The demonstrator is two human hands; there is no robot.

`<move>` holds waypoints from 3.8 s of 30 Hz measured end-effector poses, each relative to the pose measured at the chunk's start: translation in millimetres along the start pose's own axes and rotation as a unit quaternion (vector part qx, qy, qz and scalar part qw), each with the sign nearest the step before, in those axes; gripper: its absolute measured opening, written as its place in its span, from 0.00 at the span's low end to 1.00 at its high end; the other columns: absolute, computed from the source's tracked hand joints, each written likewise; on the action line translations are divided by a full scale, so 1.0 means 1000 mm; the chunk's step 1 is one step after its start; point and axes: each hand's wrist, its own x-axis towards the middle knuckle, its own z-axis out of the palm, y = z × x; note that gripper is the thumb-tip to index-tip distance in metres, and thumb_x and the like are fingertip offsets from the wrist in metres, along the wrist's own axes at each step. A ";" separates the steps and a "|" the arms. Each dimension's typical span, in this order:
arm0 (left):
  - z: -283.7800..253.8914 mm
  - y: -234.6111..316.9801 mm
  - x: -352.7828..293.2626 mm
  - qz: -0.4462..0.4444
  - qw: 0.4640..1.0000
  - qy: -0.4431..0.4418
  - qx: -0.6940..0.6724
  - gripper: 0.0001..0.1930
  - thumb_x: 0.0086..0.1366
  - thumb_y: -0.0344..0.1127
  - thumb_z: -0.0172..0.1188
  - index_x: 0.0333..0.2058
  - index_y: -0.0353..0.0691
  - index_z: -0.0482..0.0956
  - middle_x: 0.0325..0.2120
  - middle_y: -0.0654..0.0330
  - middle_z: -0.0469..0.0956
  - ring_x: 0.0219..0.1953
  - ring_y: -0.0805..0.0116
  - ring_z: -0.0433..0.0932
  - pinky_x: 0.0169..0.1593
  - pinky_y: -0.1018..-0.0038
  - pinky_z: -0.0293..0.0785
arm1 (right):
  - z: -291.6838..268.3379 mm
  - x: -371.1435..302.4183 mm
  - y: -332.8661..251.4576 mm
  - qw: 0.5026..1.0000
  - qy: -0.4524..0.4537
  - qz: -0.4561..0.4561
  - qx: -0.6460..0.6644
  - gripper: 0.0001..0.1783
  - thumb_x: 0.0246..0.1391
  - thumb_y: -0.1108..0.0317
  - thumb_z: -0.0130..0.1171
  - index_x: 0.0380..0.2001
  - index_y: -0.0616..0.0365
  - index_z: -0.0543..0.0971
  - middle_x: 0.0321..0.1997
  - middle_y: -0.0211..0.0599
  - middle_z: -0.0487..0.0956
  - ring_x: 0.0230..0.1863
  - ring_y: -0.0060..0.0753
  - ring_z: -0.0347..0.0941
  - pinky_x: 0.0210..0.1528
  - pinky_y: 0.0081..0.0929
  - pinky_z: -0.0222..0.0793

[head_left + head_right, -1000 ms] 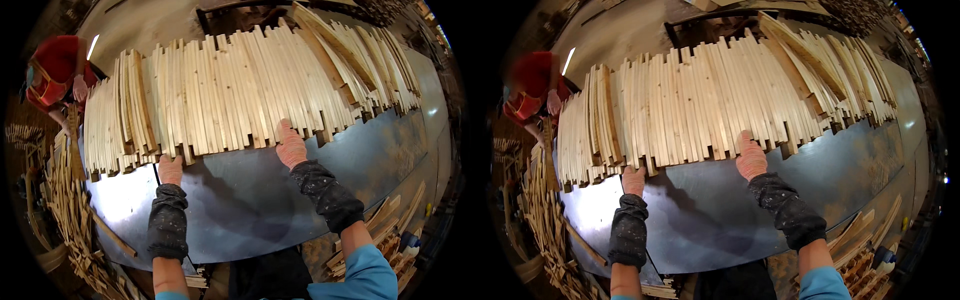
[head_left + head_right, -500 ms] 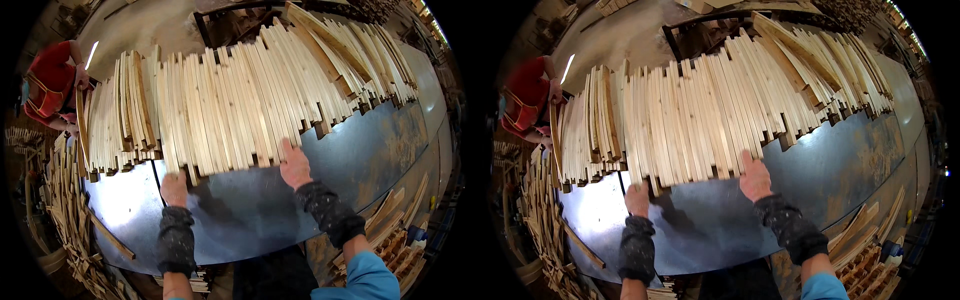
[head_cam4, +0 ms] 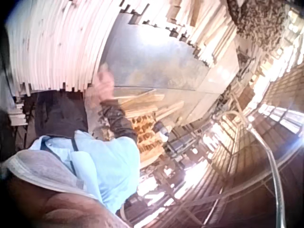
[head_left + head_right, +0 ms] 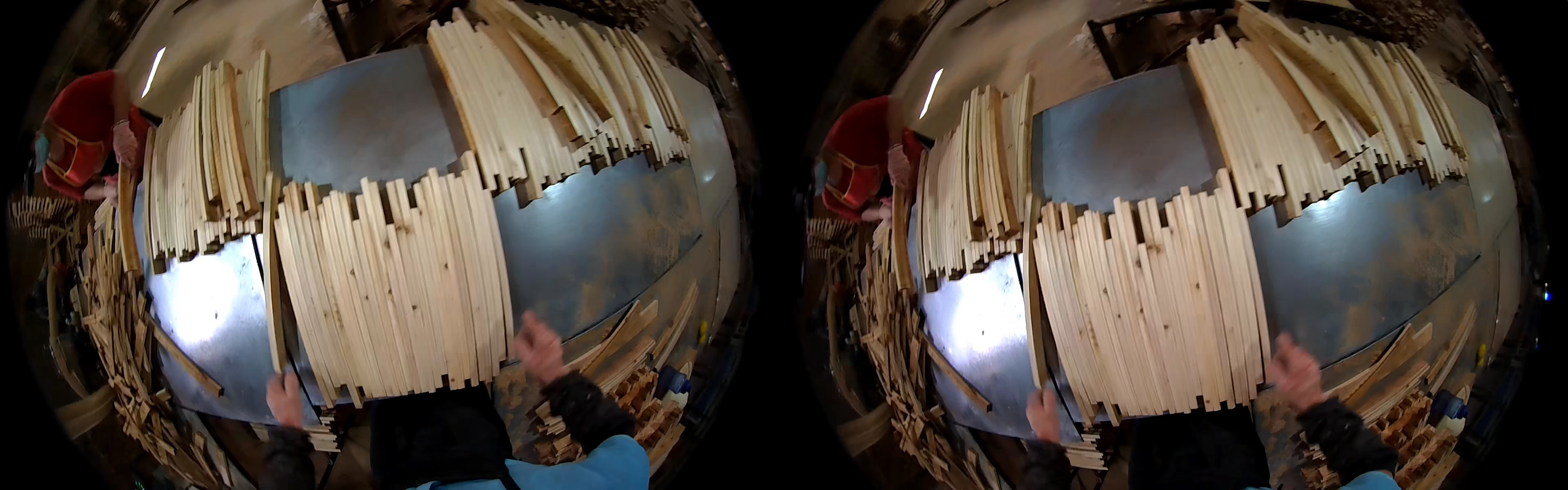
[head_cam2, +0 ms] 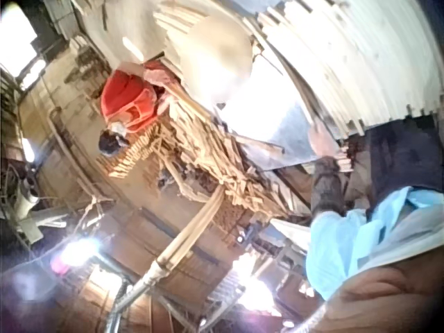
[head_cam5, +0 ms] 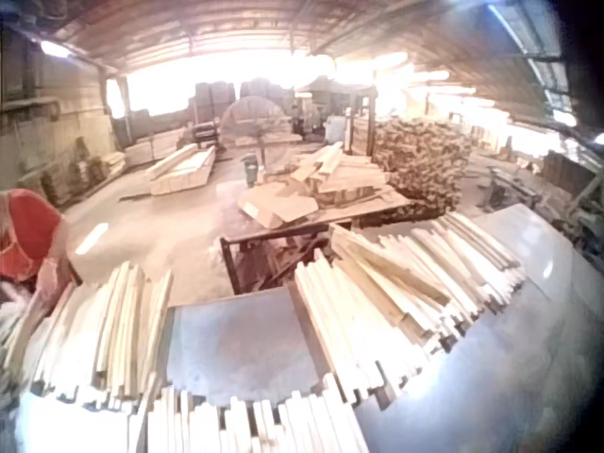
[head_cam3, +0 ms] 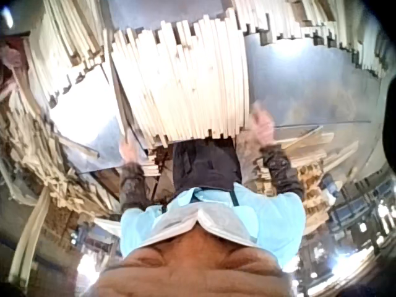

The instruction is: The person walks through a woodworking workshop and begins sorting thin wooden slats on a metal table. They pick up stacks of slats, align them, and place them onto a conveyor belt. The person repeats this process, gathering slats from the table and feeding them into the machine.

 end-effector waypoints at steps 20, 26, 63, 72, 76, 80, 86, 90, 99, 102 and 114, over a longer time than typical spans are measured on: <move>0.080 0.057 0.076 -0.001 0.825 -0.275 -0.493 0.46 0.70 0.35 0.70 0.79 0.40 0.51 0.67 0.54 0.71 0.66 0.61 0.74 0.68 0.65 0.73 | 0.075 0.098 -0.024 0.877 0.146 -0.044 0.456 0.47 0.59 0.71 0.68 0.79 0.62 0.61 0.74 0.45 0.72 0.72 0.38 0.69 0.76 0.35 0.61; 0.056 0.008 0.059 -0.128 0.734 -0.422 -0.516 0.47 0.62 0.31 0.74 0.75 0.39 0.58 0.62 0.52 0.75 0.60 0.59 0.80 0.65 0.62 0.79 | 0.106 0.031 0.000 0.867 0.050 0.074 0.491 0.50 0.48 0.69 0.79 0.74 0.59 0.68 0.66 0.41 0.78 0.65 0.39 0.74 0.72 0.36 0.66; -0.170 -0.350 -0.498 -0.059 0.679 0.077 -0.728 0.46 0.57 0.22 0.71 0.75 0.41 0.63 0.65 0.54 0.76 0.64 0.62 0.76 0.68 0.61 0.74 | 0.290 -0.245 -0.210 0.834 -0.384 -0.278 0.282 0.53 0.41 0.59 0.76 0.70 0.69 0.66 0.59 0.49 0.81 0.57 0.52 0.81 0.62 0.48 0.79; -0.249 -0.556 -0.790 -0.160 0.588 0.232 -0.758 0.39 0.59 0.25 0.67 0.71 0.39 0.68 0.53 0.56 0.82 0.46 0.66 0.84 0.52 0.67 0.82 | 0.508 -0.537 -0.285 0.779 -0.564 -0.231 0.148 0.43 0.43 0.67 0.68 0.66 0.67 0.73 0.58 0.46 0.83 0.55 0.51 0.84 0.57 0.48 0.83; -0.272 -0.628 -0.875 -0.194 0.541 0.264 -0.775 0.38 0.61 0.28 0.67 0.71 0.38 0.68 0.59 0.51 0.81 0.56 0.55 0.84 0.61 0.54 0.82 | 0.620 -0.606 -0.288 0.797 -0.566 -0.210 0.030 0.34 0.49 0.72 0.68 0.62 0.65 0.76 0.52 0.45 0.85 0.48 0.45 0.85 0.54 0.43 0.83; -0.297 -0.707 -0.923 -0.253 0.549 0.240 -0.760 0.37 0.65 0.34 0.68 0.71 0.35 0.65 0.60 0.47 0.79 0.57 0.53 0.83 0.61 0.54 0.82 | 0.704 -0.686 -0.280 0.806 -0.556 -0.202 0.026 0.30 0.51 0.77 0.68 0.59 0.65 0.76 0.47 0.43 0.85 0.45 0.44 0.84 0.52 0.43 0.84; -0.339 -0.831 -0.933 -0.266 0.692 0.281 -0.610 0.45 0.69 0.51 0.70 0.74 0.32 0.60 0.65 0.45 0.74 0.60 0.53 0.79 0.66 0.60 0.76 | 0.783 -0.767 -0.290 0.820 -0.532 -0.206 0.040 0.29 0.52 0.75 0.69 0.58 0.65 0.74 0.44 0.43 0.83 0.42 0.44 0.83 0.50 0.47 0.84; -0.421 -0.922 -0.929 -0.314 0.892 0.144 -0.292 0.49 0.67 0.66 0.65 0.71 0.29 0.67 0.65 0.39 0.74 0.64 0.48 0.77 0.68 0.58 0.73 | 0.857 -0.807 -0.296 0.807 -0.545 -0.219 0.059 0.31 0.52 0.73 0.68 0.60 0.64 0.73 0.47 0.43 0.83 0.43 0.44 0.83 0.51 0.46 0.84; -0.485 -1.063 -0.991 -0.596 0.775 0.196 -0.079 0.58 0.62 0.79 0.57 0.78 0.40 0.57 0.75 0.40 0.61 0.76 0.45 0.63 0.75 0.53 0.60 | 1.023 -0.993 -0.298 0.770 -0.605 -0.179 0.098 0.33 0.55 0.77 0.67 0.63 0.59 0.69 0.49 0.42 0.82 0.45 0.41 0.82 0.50 0.42 0.84; -0.475 -1.126 -1.042 -0.611 0.761 0.214 -0.036 0.55 0.67 0.77 0.51 0.80 0.42 0.52 0.81 0.41 0.48 0.82 0.45 0.48 0.80 0.50 0.43 | 1.087 -1.067 -0.284 0.748 -0.631 -0.178 0.104 0.32 0.55 0.76 0.69 0.62 0.60 0.69 0.48 0.42 0.81 0.44 0.41 0.82 0.48 0.42 0.84; -0.518 -1.280 -1.182 -0.555 0.809 0.195 -0.015 0.51 0.73 0.69 0.48 0.80 0.39 0.49 0.81 0.41 0.45 0.83 0.42 0.41 0.82 0.47 0.32 | 1.221 -1.248 -0.230 0.768 -0.587 -0.252 0.046 0.39 0.58 0.69 0.74 0.68 0.69 0.67 0.56 0.47 0.81 0.53 0.39 0.81 0.56 0.37 0.81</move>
